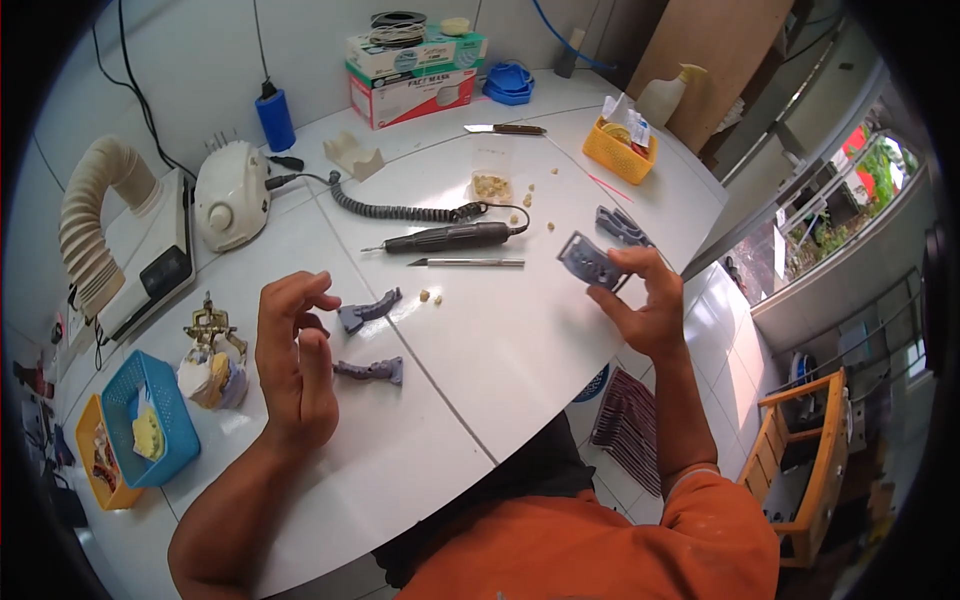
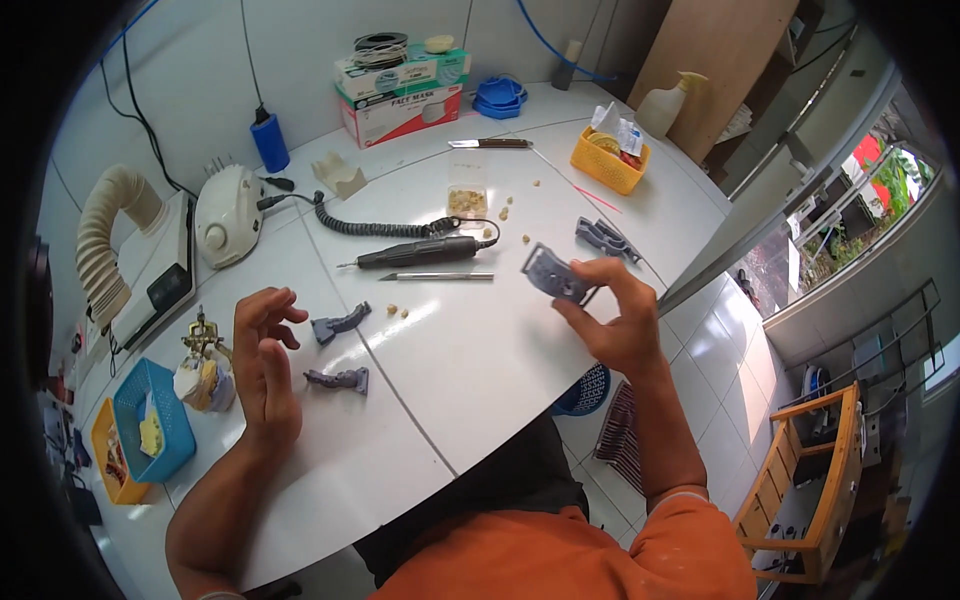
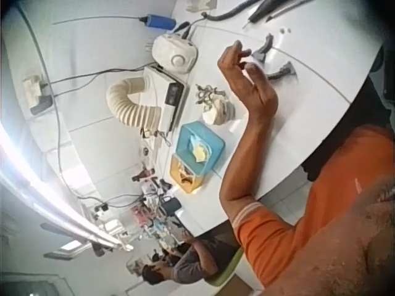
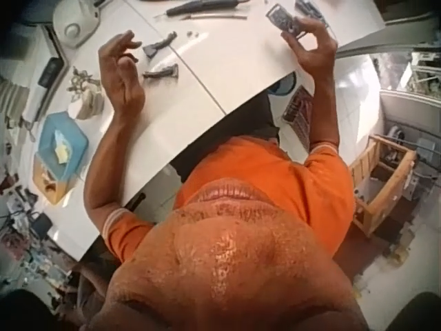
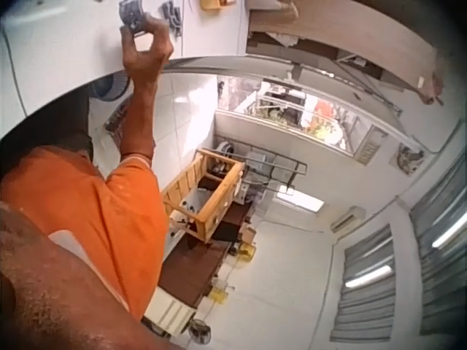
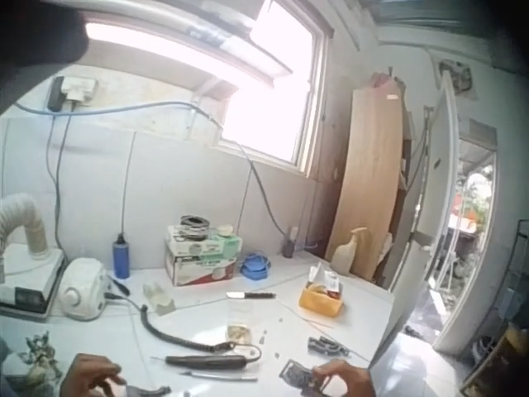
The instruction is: Trimming and refining a dental model using a scalpel.
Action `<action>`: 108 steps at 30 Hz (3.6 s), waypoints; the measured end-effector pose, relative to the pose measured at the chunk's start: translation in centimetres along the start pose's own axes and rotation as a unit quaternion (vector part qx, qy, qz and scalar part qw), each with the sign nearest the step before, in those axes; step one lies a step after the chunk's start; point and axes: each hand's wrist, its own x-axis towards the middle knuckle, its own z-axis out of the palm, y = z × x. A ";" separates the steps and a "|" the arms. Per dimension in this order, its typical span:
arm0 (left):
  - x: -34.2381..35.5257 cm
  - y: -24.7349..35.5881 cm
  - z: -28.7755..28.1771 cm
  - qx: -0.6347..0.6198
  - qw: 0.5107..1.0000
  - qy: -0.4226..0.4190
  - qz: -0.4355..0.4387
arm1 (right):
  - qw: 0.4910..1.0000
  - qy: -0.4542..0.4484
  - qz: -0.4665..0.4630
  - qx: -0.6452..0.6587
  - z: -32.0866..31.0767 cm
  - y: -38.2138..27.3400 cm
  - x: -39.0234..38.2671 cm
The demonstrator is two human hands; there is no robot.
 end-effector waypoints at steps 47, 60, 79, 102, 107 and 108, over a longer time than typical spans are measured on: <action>0.0 -0.1 -1.0 0.147 0.966 -0.074 -0.200 | 0.978 -0.201 0.010 0.047 12.5 -15.3 2.0; 0.6 0.8 -1.0 0.047 0.957 -0.076 -0.276 | 0.957 -0.143 0.139 0.210 7.9 -10.1 0.0; 0.5 1.5 -0.2 -0.261 0.912 -0.019 -0.316 | 0.864 -0.118 0.120 0.474 9.7 -8.5 14.4; -0.1 1.2 -0.4 -0.309 0.894 -0.041 -0.323 | 0.886 -0.294 -0.010 0.359 13.0 -7.4 11.6; 0.0 1.2 -0.5 -0.309 0.895 -0.052 -0.317 | 0.892 -0.295 -0.040 0.341 13.0 -7.8 11.8; 0.1 1.3 -0.5 -0.308 0.895 -0.051 -0.317 | 0.893 -0.296 -0.043 0.336 13.0 -7.8 11.8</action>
